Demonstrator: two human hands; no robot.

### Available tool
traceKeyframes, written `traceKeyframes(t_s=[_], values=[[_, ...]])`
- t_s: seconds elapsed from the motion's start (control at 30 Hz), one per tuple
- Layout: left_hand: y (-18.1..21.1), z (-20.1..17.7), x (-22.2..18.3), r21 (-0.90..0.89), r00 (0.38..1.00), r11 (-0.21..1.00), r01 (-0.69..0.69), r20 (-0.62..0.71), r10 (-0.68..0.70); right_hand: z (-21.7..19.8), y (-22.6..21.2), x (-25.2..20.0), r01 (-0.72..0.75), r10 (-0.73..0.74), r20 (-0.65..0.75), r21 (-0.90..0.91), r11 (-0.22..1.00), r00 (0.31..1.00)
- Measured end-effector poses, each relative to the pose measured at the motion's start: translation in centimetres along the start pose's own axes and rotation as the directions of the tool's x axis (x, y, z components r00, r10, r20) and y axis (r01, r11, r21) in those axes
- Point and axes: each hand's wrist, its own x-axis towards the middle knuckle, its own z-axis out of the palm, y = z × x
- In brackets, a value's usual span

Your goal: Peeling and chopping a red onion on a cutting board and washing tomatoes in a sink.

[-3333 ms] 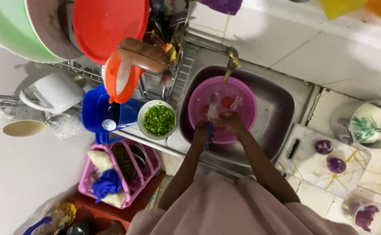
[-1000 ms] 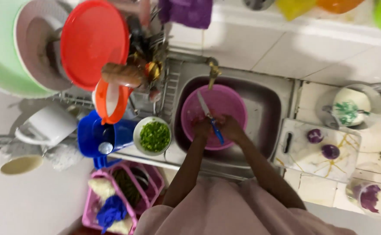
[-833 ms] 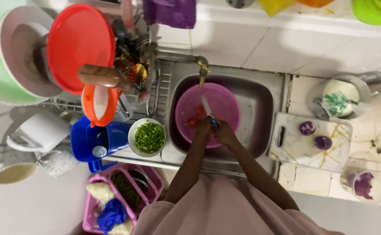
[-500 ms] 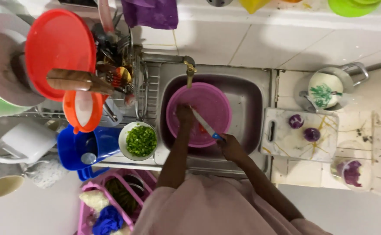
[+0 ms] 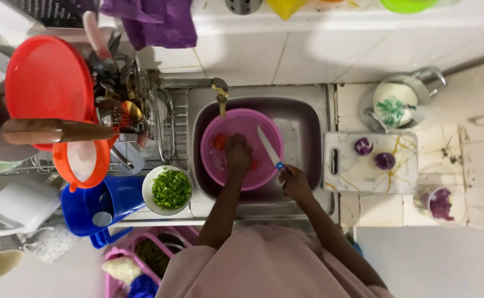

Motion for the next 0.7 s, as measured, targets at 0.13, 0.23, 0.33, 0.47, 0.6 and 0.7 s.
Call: traceKeyframes(t_s=[0.13,0.23,0.33,0.47,0.6,0.7], values=[[2.5,-5.3,-3.0,-0.616,0.928,0.694,0.371,0.236,-0.287,0.3,2.4,1.4,0.041,-0.043,0.033,0.053,0.998,0.999],[5.5,-5.4,-5.0,-0.701,0.702,0.042,0.711,0.706,-0.093,1.4,2.6,1.2,0.017,-0.020,0.048,0.055,0.998,0.999],[5.8,-2.1,-4.5,-0.578,0.653,-0.513,0.635,0.756,-0.045,1.8,3.0,1.9,0.023,-0.023,0.050,-0.012,1.000,0.998],[4.4,6.0,-1.7,-0.631,0.560,-0.091,0.770,0.738,-0.375,-0.1,5.9,3.9,0.120,-0.108,0.055,-0.345,0.931,0.993],[1.8,-3.0,1.8,-0.684,0.630,-0.511,0.520,0.711,-0.311,-0.9,2.7,-2.0,0.110,-0.092,0.065,-0.374,0.921,0.994],[-3.9,1.7,4.9,-0.757,0.565,-0.487,0.436,0.651,-0.507,-1.8,0.2,-4.9,0.106,-0.079,0.087,-0.372,0.922,0.993]])
